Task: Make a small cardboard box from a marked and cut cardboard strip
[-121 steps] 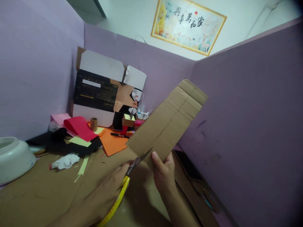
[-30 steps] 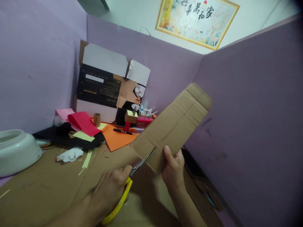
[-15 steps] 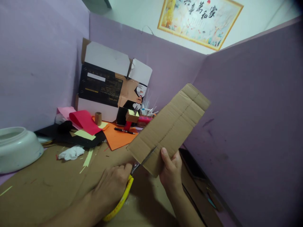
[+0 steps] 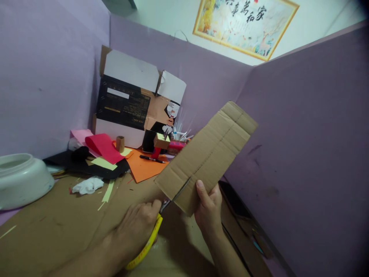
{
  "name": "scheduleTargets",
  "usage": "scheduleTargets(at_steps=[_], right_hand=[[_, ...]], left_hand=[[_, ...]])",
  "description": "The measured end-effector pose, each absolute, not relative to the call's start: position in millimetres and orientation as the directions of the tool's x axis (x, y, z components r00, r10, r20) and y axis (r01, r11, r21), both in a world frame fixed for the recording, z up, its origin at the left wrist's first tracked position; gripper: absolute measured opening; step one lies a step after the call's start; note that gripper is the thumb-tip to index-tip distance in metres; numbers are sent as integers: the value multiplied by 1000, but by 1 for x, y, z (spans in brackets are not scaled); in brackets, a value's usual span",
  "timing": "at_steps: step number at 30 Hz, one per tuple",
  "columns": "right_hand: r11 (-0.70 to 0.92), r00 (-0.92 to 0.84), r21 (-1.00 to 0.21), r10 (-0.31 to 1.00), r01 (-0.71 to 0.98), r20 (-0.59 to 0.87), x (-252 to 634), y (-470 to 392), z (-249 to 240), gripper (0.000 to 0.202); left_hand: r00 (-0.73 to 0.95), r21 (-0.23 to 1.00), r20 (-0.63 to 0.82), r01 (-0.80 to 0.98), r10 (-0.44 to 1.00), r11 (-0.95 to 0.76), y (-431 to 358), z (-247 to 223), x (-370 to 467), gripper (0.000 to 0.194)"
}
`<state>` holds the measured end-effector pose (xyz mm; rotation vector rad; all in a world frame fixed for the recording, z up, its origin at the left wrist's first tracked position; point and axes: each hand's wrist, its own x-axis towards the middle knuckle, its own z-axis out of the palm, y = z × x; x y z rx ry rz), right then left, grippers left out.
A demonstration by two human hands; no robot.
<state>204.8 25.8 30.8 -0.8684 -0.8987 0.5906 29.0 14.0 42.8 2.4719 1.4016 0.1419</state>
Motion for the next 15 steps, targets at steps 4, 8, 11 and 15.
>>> scheduleTargets(at_steps=[4,8,11,15], right_hand=[[505,506,-852,775,-137,378,205,25,34,45],[479,556,-849,778,-223,293,210,27,40,46],[484,595,-849,753,-211,281,215,29,42,48],[505,591,-849,735,-151,332,216,29,40,48]], left_hand=[[530,307,-36,813,847,-495,14,43,29,33],[536,312,-40,808,843,-499,13,43,28,31],[539,330,-10,797,842,-506,15,39,28,30],[552,309,45,785,833,-537,19,32,29,28]])
